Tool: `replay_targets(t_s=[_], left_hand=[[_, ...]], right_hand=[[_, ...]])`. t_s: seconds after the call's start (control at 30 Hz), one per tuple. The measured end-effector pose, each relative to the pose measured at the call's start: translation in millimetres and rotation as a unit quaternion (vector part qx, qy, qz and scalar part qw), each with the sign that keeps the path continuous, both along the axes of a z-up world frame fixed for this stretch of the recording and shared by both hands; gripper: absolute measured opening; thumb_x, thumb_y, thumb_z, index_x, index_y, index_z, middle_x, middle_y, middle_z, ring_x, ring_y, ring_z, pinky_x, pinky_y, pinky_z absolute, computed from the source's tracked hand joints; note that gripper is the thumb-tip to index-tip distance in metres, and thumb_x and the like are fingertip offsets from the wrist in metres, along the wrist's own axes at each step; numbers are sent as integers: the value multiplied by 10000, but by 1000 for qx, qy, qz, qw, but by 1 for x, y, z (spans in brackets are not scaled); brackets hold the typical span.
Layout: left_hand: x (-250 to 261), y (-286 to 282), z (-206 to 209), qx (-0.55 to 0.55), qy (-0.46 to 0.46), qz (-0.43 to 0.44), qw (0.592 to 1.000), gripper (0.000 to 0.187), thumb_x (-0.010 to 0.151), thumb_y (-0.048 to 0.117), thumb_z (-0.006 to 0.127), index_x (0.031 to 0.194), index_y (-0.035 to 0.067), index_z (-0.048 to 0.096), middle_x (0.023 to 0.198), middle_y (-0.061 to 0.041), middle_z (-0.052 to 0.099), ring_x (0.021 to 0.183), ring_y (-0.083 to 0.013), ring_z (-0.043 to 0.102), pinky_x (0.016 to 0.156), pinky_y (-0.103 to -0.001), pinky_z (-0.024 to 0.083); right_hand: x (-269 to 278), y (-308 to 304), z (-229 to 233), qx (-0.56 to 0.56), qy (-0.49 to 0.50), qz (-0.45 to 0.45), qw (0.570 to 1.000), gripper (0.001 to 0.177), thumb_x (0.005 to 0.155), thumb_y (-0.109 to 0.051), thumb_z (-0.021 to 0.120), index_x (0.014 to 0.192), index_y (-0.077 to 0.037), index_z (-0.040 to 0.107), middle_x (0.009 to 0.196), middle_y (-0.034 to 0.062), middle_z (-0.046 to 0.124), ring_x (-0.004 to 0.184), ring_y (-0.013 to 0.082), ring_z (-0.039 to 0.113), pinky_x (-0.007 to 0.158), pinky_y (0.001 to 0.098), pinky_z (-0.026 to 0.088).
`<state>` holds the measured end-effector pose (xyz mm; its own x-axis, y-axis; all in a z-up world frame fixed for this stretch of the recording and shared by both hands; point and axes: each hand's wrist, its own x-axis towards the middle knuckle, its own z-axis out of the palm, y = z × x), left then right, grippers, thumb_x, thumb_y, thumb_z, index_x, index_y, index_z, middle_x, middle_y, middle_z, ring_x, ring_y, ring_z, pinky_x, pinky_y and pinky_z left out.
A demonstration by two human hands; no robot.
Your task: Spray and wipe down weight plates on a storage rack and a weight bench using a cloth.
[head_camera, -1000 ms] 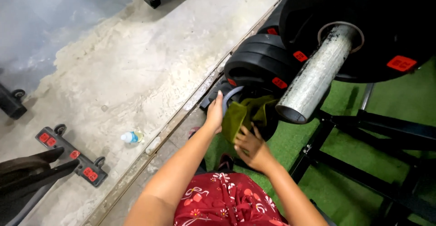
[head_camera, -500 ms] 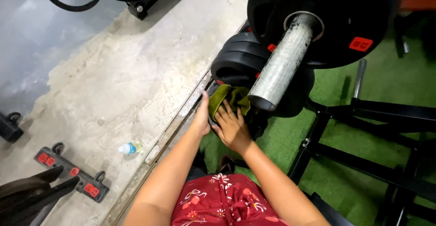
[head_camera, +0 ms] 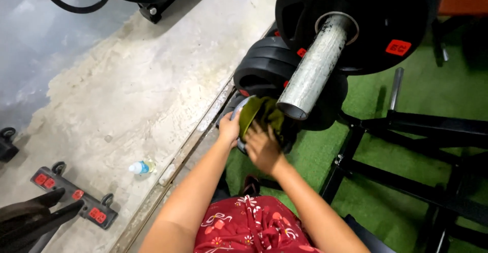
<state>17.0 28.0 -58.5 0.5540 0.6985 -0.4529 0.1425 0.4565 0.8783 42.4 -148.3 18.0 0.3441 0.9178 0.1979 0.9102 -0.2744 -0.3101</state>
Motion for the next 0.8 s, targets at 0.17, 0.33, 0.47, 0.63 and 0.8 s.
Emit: replay_targets(t_s=[0.17, 0.33, 0.47, 0.63, 0.8], left_hand=[[-2, -4, 8, -19, 20, 12, 1000, 428, 922, 359, 730, 1116, -21, 695, 851, -40, 700, 731, -145, 613, 678, -307, 520], [-5, -6, 18, 36, 17, 1, 999, 385, 940, 350, 740, 987, -31, 721, 818, -24, 672, 713, -113, 552, 657, -293, 471], [-1, -10, 25, 76, 45, 5, 996, 392, 941, 382, 736, 971, -9, 729, 786, -18, 658, 681, -106, 513, 628, -295, 437], [-3, -10, 26, 86, 101, 11, 991, 421, 915, 416, 737, 1035, 13, 727, 776, -15, 681, 651, -104, 522, 609, -294, 436], [-5, -12, 36, 105, 122, 3, 987, 455, 921, 430, 720, 1082, 4, 726, 769, -20, 683, 641, -111, 535, 610, -303, 448]], right_hand=[[-27, -53, 43, 24, 49, 13, 998, 345, 943, -250, 628, 1222, -55, 681, 1348, 131, 639, 1412, 306, 482, 1206, 629, 214], [0, -95, 46, -106, 63, -53, 991, 262, 915, -261, 635, 1095, -101, 737, 1231, 87, 696, 1393, 262, 476, 1240, 637, 140], [-1, -114, 16, -3, 35, -148, 988, 292, 961, -258, 597, 1141, -64, 722, 1304, 126, 673, 1461, 292, 435, 1276, 607, 134], [-16, -122, 7, 77, 85, -93, 989, 361, 965, -279, 574, 1194, -31, 704, 1370, 179, 631, 1490, 352, 376, 1244, 604, 106], [34, -124, 1, -44, 41, -93, 994, 401, 1006, -314, 470, 1253, -91, 692, 1422, 125, 593, 1467, 337, 371, 1240, 637, 73]])
